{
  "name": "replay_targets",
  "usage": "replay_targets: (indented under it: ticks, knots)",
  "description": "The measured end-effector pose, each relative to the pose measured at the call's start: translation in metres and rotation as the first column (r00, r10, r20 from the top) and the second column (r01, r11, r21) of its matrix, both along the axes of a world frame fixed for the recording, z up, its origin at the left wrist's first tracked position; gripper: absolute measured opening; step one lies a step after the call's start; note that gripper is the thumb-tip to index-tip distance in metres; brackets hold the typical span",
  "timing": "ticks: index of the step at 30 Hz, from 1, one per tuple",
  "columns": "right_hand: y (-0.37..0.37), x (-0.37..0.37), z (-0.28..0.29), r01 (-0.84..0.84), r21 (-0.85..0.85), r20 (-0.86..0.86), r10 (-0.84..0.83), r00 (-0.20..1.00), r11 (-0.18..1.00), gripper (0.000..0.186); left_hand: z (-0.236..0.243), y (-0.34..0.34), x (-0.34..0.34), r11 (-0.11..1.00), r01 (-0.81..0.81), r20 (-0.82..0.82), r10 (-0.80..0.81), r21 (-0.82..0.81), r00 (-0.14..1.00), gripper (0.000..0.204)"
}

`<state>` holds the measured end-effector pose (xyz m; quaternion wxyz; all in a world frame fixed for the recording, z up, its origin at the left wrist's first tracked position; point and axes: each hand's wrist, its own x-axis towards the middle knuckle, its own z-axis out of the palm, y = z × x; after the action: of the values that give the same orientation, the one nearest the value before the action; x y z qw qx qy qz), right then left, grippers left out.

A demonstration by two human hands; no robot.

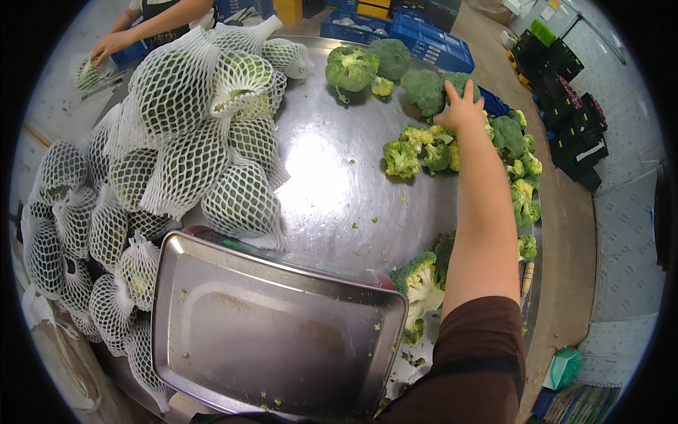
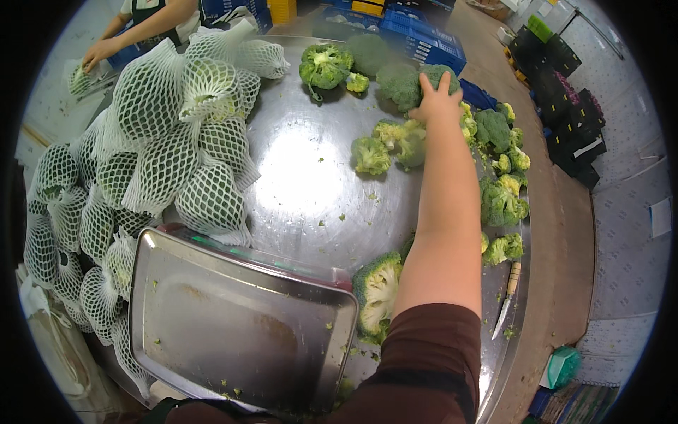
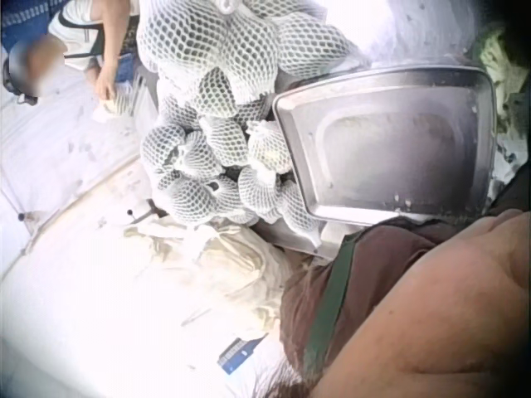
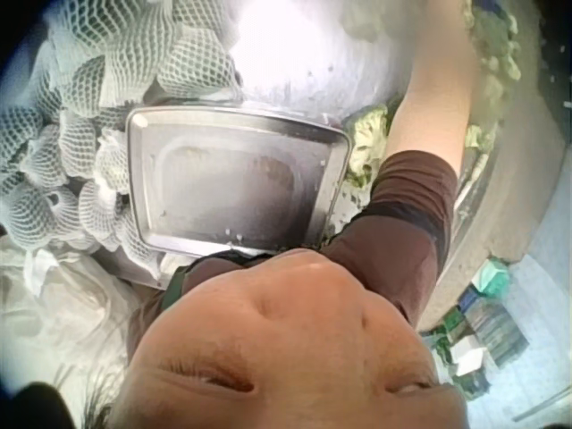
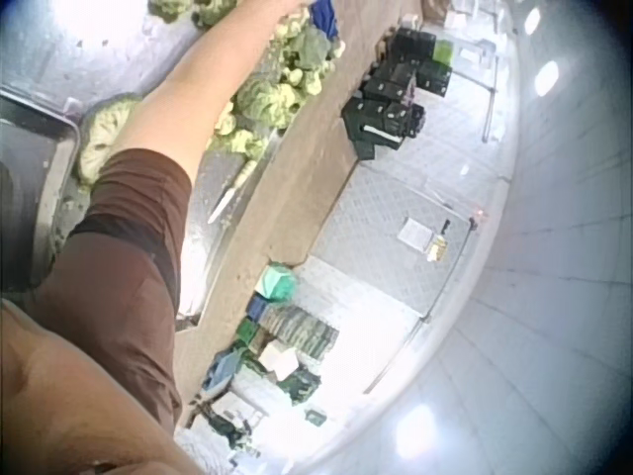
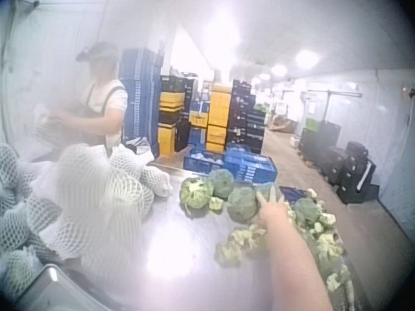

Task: The person repeatedly picks up broccoli florets, places them on a digital scale, and then puts them into white mesh bags. The person ties the bags and sets them aside on a metal table next to a pile of already packed bags.

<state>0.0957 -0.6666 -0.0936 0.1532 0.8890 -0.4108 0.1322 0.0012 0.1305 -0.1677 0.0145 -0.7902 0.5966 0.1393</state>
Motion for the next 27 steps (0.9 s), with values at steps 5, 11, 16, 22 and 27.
replay_targets:
  ticks: [5,11,16,22,27]
  knots:
    - [-0.007,-0.017,-0.027,-0.121,-0.056,0.091,0.126,0.988,0.991,0.054,0.001,0.003,0.002,1.0,-0.015,0.001,0.015,0.007,1.0,0.051]
    - [0.055,-0.131,0.001,-0.297,-0.046,0.171,0.3,0.938,0.954,0.049,-0.012,-0.013,0.01,1.0,0.022,0.0,-0.022,-0.006,1.0,0.05]
    - [0.13,-0.22,0.058,-0.422,0.405,0.345,0.292,0.892,0.811,0.037,-0.016,-0.014,0.003,1.0,-0.011,0.012,0.011,-0.016,1.0,0.05]
    - [0.004,-0.265,0.013,-0.124,-0.224,0.264,0.183,0.947,0.967,0.051,-0.014,-0.021,0.012,0.999,0.034,0.015,-0.034,-0.029,0.999,0.049]
    - [0.022,-0.218,0.068,0.261,0.742,-0.225,-0.137,0.965,0.618,0.067,-0.009,-0.011,-0.001,1.0,-0.006,0.027,0.007,-0.02,1.0,0.049]
